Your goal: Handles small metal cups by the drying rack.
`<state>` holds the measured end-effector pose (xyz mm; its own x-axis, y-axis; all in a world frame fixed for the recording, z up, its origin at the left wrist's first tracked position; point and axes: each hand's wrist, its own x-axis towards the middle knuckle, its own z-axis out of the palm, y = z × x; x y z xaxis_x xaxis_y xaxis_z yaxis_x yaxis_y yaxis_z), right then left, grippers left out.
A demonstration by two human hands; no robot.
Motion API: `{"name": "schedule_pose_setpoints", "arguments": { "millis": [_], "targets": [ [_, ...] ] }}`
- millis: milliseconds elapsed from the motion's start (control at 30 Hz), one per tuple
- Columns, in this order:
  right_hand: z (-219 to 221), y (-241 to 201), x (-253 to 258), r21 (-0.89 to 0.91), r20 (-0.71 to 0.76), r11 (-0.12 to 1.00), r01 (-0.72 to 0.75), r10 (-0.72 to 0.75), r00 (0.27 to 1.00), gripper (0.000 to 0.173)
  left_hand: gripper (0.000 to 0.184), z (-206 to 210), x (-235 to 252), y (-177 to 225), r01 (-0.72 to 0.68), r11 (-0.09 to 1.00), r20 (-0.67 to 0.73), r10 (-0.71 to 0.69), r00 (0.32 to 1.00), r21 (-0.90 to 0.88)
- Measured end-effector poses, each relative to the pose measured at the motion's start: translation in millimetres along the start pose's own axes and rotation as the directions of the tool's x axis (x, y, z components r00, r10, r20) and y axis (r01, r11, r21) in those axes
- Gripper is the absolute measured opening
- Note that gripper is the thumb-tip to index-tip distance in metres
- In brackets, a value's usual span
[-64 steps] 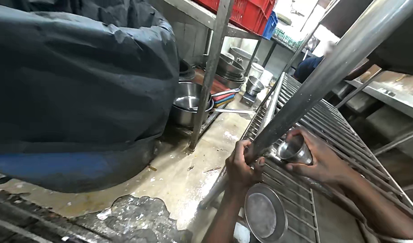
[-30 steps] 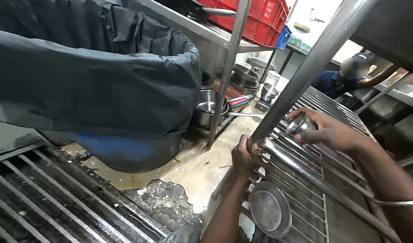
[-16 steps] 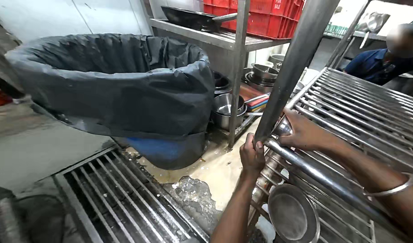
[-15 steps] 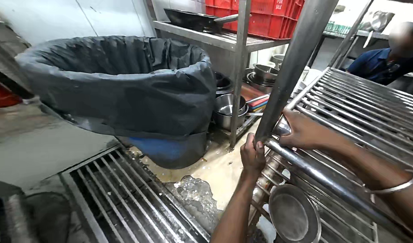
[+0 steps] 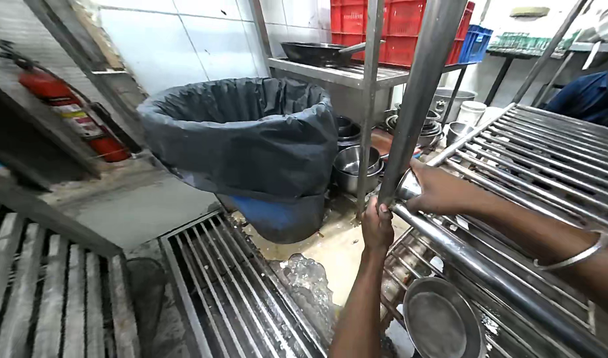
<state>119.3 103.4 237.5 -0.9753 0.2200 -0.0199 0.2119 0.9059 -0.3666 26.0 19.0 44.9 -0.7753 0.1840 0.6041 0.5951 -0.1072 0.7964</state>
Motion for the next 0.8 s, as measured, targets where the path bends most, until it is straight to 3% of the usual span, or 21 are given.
{"name": "schedule_pose_setpoints", "arguments": {
  "millis": [100, 133, 233, 267, 367, 467, 600, 667, 800],
  "targets": [
    [1, -8, -4, -0.101, 0.034, 0.995, 0.025, -0.022, 0.999, 0.07, 0.088, -2, 0, 4, 0.007, 0.999, 0.006, -0.007, 1.0, 0.053],
    [-7, -11, -5, -0.106, 0.121, 0.994, 0.031, -0.018, 0.992, 0.067, 0.086, -2, -1, 6, 0.015, 0.998, 0.012, -0.016, 1.0, 0.054],
    [-37, -14, 0, -0.092, 0.436, 0.995, 0.04, 0.005, 0.9, 0.033, 0.089, -4, -1, 12, 0.068, 0.998, 0.027, -0.068, 0.997, 0.01],
    [-44, -15, 3, -0.091, 0.454, 0.996, 0.022, 0.022, 0.891, 0.033, 0.093, -5, 1, 12, 0.08, 0.997, 0.028, -0.08, 0.996, -0.007],
    [-52, -4, 9, 0.101, 0.279, 0.995, -0.025, -0.004, 0.96, 0.05, 0.095, -1, 2, 8, 0.082, 0.996, 0.001, -0.082, 0.997, -0.046],
    [-30, 1, 11, 0.204, 0.197, 0.978, -0.042, 0.001, 0.98, 0.059, 0.1, 0, 2, 1, 0.049, 0.997, -0.034, -0.051, 0.998, -0.056],
    [-5, 5, 13, 0.039, 0.085, 0.999, 0.0, -0.004, 0.996, 0.071, 0.082, 1, 2, 0, 0.069, 0.997, -0.021, -0.07, 0.997, -0.019],
    [-7, 4, 14, -0.057, 0.095, 0.998, 0.039, -0.034, 0.995, 0.071, 0.08, 1, 2, 2, 0.074, 0.997, -0.037, -0.074, 0.997, 0.011],
    [-29, 2, 17, -0.349, 0.384, 0.937, 0.0, 0.143, 0.912, 0.036, 0.1, 2, -1, -3, 0.043, 0.999, -0.05, -0.042, 0.998, 0.012]
  ]
}}
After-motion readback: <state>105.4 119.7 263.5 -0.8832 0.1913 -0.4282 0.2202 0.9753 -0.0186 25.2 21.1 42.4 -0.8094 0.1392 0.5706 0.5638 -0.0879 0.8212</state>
